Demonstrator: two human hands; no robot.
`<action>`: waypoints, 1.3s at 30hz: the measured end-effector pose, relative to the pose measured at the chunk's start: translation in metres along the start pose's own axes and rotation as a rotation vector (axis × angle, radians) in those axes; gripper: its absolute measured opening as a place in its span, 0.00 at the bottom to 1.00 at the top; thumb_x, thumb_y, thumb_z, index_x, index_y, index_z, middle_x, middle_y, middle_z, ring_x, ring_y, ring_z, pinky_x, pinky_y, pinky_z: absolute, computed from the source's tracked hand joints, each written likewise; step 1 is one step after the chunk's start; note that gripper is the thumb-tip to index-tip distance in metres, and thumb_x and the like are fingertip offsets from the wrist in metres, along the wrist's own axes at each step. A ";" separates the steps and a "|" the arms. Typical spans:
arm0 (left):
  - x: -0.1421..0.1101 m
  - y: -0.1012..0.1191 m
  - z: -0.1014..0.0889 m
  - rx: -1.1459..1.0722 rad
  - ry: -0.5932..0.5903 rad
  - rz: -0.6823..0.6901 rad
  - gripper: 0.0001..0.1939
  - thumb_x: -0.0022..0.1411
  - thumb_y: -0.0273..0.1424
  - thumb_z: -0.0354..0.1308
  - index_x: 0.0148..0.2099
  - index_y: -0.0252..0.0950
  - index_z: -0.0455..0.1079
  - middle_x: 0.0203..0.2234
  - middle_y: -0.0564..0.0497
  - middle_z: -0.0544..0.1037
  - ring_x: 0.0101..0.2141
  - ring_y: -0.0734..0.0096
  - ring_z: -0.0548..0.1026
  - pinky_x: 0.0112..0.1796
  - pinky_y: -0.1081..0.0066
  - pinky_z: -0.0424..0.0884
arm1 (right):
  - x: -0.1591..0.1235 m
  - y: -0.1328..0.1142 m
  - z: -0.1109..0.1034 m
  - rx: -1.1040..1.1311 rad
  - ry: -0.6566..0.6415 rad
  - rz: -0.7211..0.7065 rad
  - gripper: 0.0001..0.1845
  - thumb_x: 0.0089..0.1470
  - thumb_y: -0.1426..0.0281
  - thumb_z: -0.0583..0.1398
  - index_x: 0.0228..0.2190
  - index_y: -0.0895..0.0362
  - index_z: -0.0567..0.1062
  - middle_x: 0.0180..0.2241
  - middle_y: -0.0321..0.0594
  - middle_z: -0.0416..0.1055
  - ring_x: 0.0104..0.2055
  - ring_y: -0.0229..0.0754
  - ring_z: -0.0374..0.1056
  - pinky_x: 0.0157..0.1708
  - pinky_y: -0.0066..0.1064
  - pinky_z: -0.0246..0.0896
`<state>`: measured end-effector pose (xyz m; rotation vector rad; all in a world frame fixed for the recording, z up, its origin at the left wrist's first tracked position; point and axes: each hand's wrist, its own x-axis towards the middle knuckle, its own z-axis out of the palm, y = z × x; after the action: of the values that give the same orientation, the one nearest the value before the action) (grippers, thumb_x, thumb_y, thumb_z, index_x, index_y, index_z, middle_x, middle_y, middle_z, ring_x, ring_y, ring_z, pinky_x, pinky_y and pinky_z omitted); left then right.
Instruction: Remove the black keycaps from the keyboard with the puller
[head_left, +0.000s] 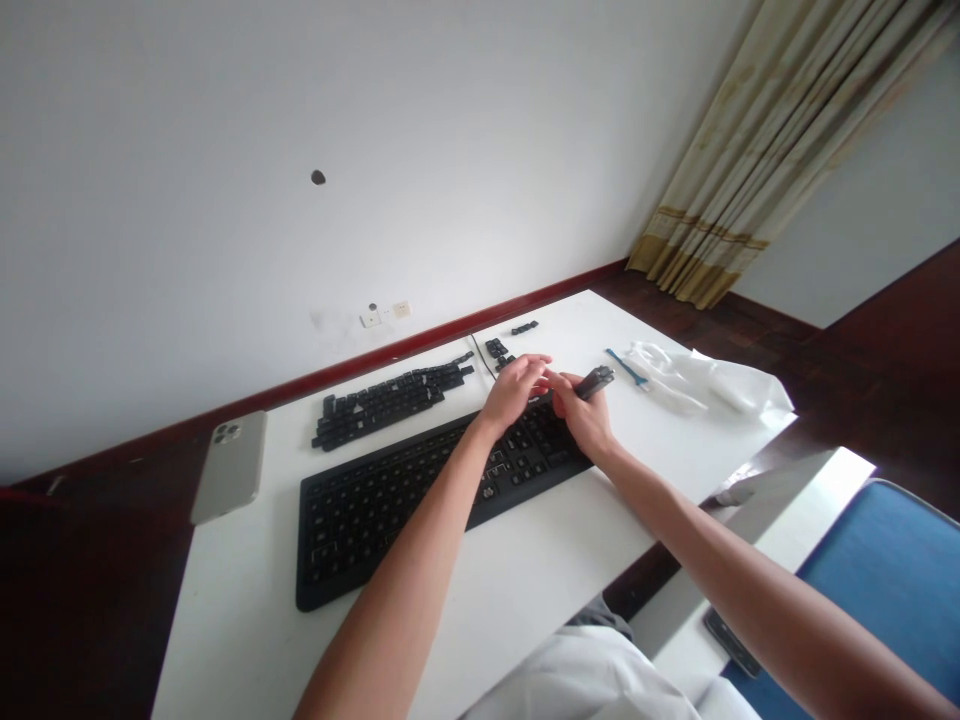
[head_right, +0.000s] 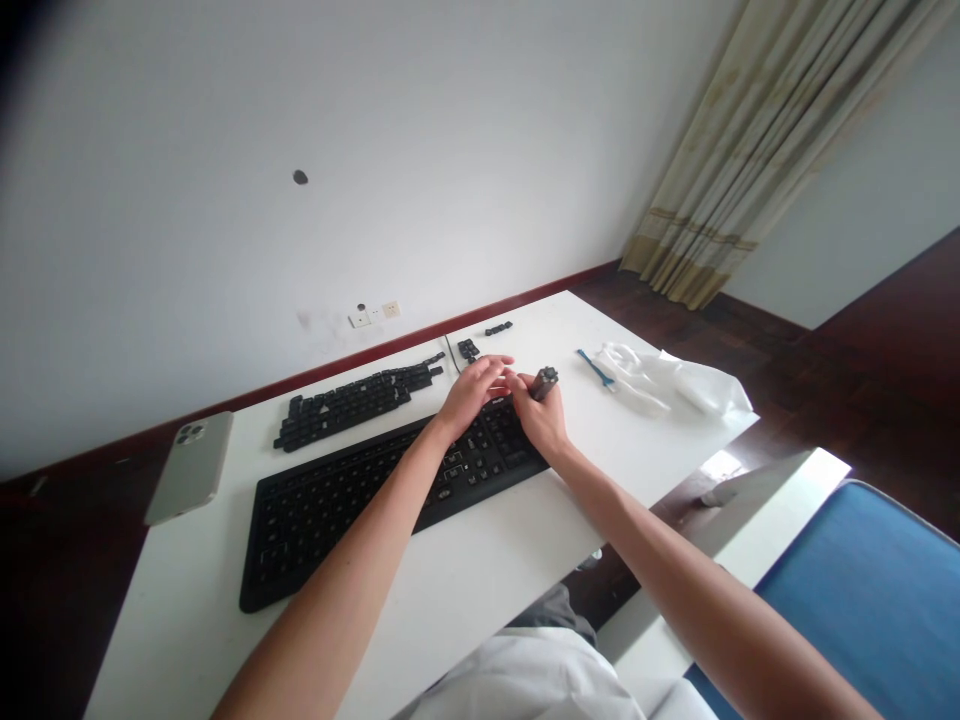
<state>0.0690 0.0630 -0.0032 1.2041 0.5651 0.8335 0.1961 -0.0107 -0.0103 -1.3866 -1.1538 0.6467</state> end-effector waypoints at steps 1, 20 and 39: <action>-0.001 0.001 0.005 0.089 -0.015 0.043 0.15 0.71 0.41 0.61 0.50 0.35 0.78 0.43 0.46 0.82 0.45 0.63 0.79 0.49 0.66 0.73 | 0.000 0.001 0.000 0.014 0.000 -0.005 0.27 0.62 0.50 0.60 0.19 0.53 0.65 0.17 0.33 0.58 0.23 0.37 0.54 0.25 0.32 0.52; -0.020 0.022 0.011 0.417 -0.142 0.137 0.19 0.75 0.37 0.50 0.58 0.35 0.76 0.61 0.40 0.78 0.65 0.49 0.70 0.68 0.56 0.59 | -0.001 0.000 0.000 0.000 -0.016 -0.072 0.23 0.56 0.59 0.64 0.18 0.54 0.63 0.19 0.33 0.58 0.25 0.38 0.54 0.26 0.33 0.53; -0.038 -0.020 0.022 1.088 -0.176 0.204 0.35 0.71 0.37 0.52 0.75 0.28 0.57 0.75 0.33 0.58 0.76 0.43 0.51 0.73 0.50 0.44 | -0.008 0.001 0.000 0.143 0.083 0.012 0.24 0.62 0.61 0.61 0.17 0.53 0.61 0.18 0.32 0.56 0.23 0.37 0.52 0.25 0.34 0.49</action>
<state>0.0683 0.0171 -0.0185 2.3309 0.7884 0.5551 0.1937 -0.0175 -0.0132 -1.2875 -1.0146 0.6612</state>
